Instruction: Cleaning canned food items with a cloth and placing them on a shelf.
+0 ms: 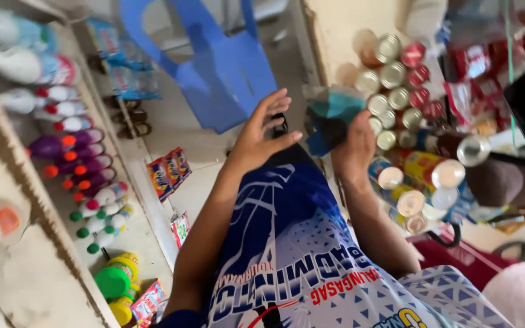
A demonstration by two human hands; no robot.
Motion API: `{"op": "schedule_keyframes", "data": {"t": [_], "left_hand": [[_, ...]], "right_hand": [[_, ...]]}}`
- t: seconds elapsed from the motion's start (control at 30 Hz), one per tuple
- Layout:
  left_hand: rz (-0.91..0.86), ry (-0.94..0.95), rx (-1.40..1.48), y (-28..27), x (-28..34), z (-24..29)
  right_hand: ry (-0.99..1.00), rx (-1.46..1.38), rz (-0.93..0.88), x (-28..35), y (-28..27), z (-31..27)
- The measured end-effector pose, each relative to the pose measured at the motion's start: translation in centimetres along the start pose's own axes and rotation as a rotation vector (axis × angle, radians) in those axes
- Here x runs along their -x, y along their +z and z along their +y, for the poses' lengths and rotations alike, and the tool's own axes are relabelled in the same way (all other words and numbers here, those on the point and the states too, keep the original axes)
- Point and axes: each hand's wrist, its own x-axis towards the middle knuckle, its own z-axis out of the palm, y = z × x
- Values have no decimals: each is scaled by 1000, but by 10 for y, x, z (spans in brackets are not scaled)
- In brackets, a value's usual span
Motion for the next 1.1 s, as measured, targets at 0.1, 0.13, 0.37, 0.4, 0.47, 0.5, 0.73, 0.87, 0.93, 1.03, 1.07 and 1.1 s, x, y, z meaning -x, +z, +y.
{"op": "schedule_keyframes", "data": {"t": [0.1, 0.13, 0.37, 0.4, 0.47, 0.5, 0.73, 0.87, 0.93, 1.03, 1.07, 1.1], "left_hand": [[-97, -78, -60, 24, -42, -37], [-125, -120, -145, 30, -56, -51], [-392, -241, -705, 91, -135, -121], [-397, -251, -702, 104, -140, -121], [-398, -132, -770, 128, -157, -121], [-406, -141, -767, 135, -163, -138], [-400, 111, -942, 153, -182, -174], [-367, 61, -755, 144, -185, -158], [-316, 30, -679, 137, -181, -138], [-138, 43, -607, 120, -170, -113], [-14, 86, -610, 113, -165, -104], [0, 92, -617, 107, -159, -90]], "right_hand": [[55, 191, 155, -30, -45, 12], [134, -184, 181, -39, -59, 20], [147, -296, 696, -95, -97, -14], [157, -289, 697, -101, -105, 1], [165, -338, 719, -114, -118, 29], [174, -331, 722, -116, -128, 42], [198, -181, 443, -128, -153, 75], [305, -573, 422, -144, -160, 79], [-163, 197, 353, -127, -191, 168], [-645, 614, 61, -125, -184, 201], [-641, 267, -86, -127, -173, 194], [-653, 257, -91, -121, -158, 189]]}}
